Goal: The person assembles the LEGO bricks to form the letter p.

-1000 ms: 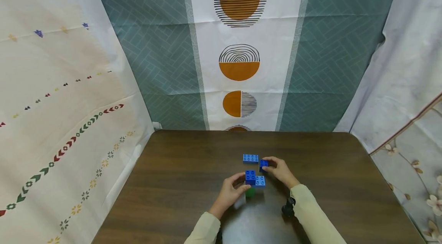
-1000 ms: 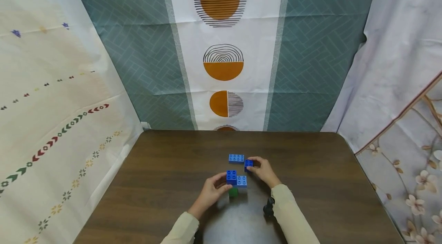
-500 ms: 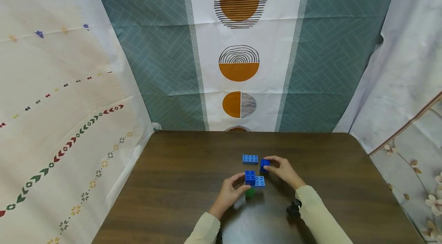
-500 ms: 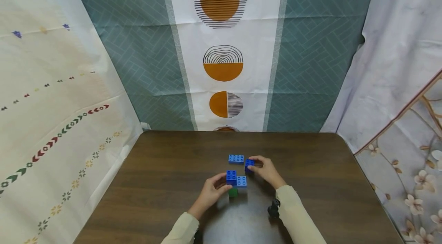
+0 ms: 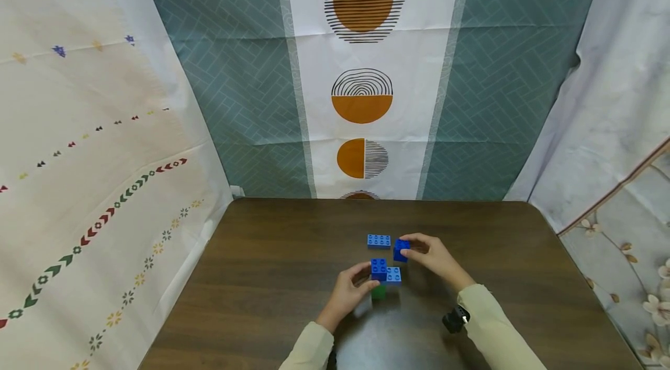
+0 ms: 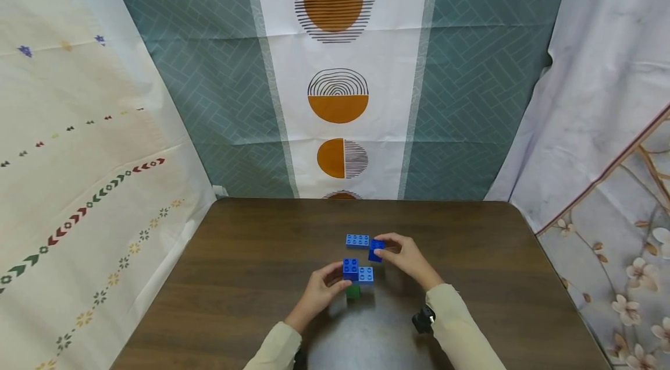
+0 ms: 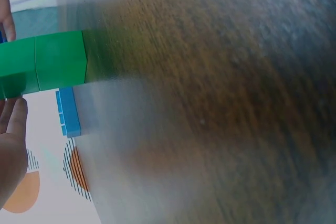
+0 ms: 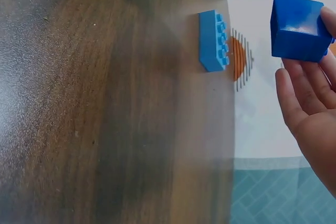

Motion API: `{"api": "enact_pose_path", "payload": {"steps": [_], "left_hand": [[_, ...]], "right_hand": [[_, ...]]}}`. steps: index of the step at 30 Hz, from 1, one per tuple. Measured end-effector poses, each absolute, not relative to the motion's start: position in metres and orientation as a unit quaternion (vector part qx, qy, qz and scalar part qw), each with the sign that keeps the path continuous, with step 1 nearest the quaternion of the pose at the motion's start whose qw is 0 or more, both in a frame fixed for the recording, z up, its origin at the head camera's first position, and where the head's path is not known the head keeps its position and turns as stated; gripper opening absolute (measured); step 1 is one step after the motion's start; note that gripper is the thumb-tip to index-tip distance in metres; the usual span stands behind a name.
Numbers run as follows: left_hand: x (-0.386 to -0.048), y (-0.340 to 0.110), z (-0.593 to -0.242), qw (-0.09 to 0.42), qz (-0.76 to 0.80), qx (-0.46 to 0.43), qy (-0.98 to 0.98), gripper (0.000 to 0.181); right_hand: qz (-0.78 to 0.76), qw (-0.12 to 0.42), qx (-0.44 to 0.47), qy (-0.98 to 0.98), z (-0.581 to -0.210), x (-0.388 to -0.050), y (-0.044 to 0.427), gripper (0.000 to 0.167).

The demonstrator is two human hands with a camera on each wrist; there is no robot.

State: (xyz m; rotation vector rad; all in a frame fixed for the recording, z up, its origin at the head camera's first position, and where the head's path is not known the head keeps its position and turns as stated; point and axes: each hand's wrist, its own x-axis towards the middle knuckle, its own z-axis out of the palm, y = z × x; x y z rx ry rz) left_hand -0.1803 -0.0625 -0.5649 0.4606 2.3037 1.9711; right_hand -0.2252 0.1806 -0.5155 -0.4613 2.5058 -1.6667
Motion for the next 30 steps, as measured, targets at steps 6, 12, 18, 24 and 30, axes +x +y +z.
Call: {"api": "enact_pose_path", "payload": {"steps": [6,12,18,24,30], "left_hand": [[-0.181,-0.062,-0.565,0.039,0.64,0.15,0.753,0.04],[-0.182,-0.062,-0.567,0.031,0.646,0.163,0.745,0.04],[-0.176,-0.062,-0.553,0.032,0.651,0.165,0.741,0.038],[-0.17,-0.061,-0.542,0.037,0.641,0.157,0.75,0.038],[-0.179,-0.061,-0.565,0.03,0.641,0.154,0.752,0.039]], "right_hand": [[-0.541,0.048,-0.173,0.822,-0.5,-0.214,0.182,0.032],[-0.542,0.036,-0.181,0.82,-0.515,-0.217,0.189,0.032],[-0.547,0.032,-0.197,0.813,-0.514,-0.211,0.191,0.03],[-0.544,0.047,-0.207,0.812,-0.512,-0.203,0.189,0.029],[-0.543,0.045,-0.222,0.809,-0.515,-0.197,0.188,0.029]]}}
